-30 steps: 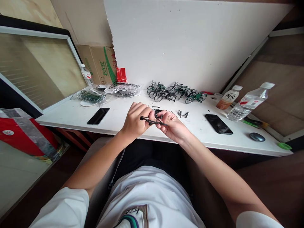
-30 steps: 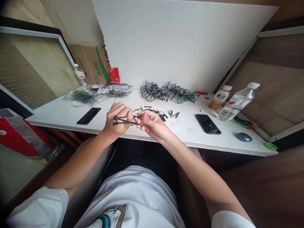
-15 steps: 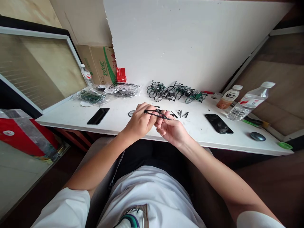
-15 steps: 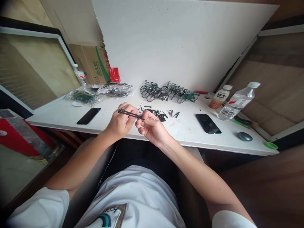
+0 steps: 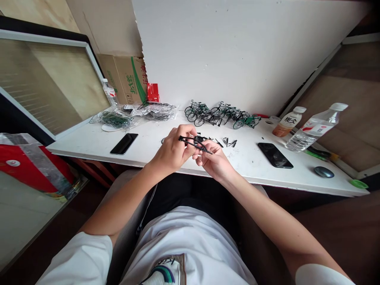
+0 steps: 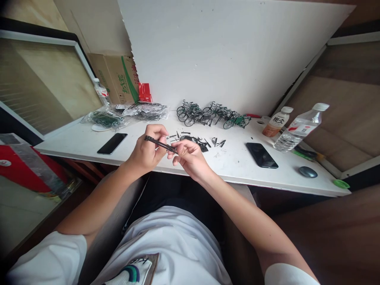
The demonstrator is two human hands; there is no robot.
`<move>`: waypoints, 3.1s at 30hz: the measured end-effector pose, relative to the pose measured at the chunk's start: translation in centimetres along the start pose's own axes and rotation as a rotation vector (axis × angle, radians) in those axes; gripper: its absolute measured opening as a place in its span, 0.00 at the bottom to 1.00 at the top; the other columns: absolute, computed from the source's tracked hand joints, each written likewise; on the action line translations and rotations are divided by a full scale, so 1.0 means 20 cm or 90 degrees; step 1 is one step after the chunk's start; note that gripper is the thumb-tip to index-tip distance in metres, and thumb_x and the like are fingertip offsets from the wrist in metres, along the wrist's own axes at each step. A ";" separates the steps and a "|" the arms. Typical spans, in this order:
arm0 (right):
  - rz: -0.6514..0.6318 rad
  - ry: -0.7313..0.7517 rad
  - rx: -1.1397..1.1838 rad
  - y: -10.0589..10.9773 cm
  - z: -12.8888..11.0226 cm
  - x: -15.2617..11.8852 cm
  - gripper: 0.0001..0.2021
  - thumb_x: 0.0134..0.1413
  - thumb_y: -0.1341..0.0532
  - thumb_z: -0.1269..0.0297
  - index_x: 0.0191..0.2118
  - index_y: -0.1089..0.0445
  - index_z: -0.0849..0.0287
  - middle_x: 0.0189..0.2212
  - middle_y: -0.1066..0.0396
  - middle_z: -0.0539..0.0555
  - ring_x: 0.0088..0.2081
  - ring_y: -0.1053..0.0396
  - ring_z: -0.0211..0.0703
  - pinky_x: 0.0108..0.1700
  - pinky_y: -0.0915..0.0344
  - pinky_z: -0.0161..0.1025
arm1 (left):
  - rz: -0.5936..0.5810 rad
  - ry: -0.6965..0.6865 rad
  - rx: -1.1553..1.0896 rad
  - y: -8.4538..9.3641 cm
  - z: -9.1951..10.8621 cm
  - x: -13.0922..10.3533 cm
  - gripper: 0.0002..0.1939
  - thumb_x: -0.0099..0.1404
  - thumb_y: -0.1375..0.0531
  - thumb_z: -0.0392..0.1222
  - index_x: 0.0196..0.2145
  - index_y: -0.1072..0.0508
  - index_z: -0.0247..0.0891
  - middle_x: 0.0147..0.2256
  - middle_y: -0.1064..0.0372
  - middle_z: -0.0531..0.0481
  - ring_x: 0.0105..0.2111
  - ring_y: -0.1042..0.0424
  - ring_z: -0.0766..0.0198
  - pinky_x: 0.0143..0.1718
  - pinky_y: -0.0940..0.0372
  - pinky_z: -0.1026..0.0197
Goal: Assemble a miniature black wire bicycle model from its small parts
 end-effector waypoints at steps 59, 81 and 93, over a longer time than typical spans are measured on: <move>0.043 0.108 -0.167 0.02 0.04 0.01 0.18 0.51 0.20 0.50 0.40 0.18 0.55 0.33 0.17 0.54 0.35 0.19 0.44 0.34 0.21 0.39 | 0.104 0.157 -0.029 -0.10 -0.11 -0.05 0.09 0.82 0.50 0.45 0.54 0.37 0.40 0.36 0.26 0.52 0.23 0.32 0.70 0.30 0.39 0.65; 0.125 0.515 -0.462 0.03 -0.07 -0.06 0.10 0.68 0.31 0.53 0.43 0.26 0.53 0.37 0.25 0.56 0.35 0.25 0.44 0.27 0.20 0.41 | -0.017 0.241 -0.215 -0.09 -0.02 0.00 0.29 0.81 0.48 0.57 0.24 0.34 0.39 0.21 0.35 0.52 0.22 0.35 0.66 0.28 0.43 0.60; 0.000 0.248 -0.230 -0.03 -0.13 -0.05 0.18 0.58 0.24 0.47 0.36 0.25 0.55 0.30 0.25 0.51 0.27 0.26 0.39 0.20 0.29 0.35 | 0.017 0.071 -0.075 -0.03 0.00 0.02 0.28 0.83 0.55 0.53 0.23 0.45 0.43 0.18 0.45 0.54 0.19 0.45 0.66 0.25 0.49 0.58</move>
Point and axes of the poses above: each hand's wrist, its own x-axis towards the middle knuckle, its own y-axis out of the back of the hand, z = x × y, the point moved 2 cm from there along x, towards the middle knuckle
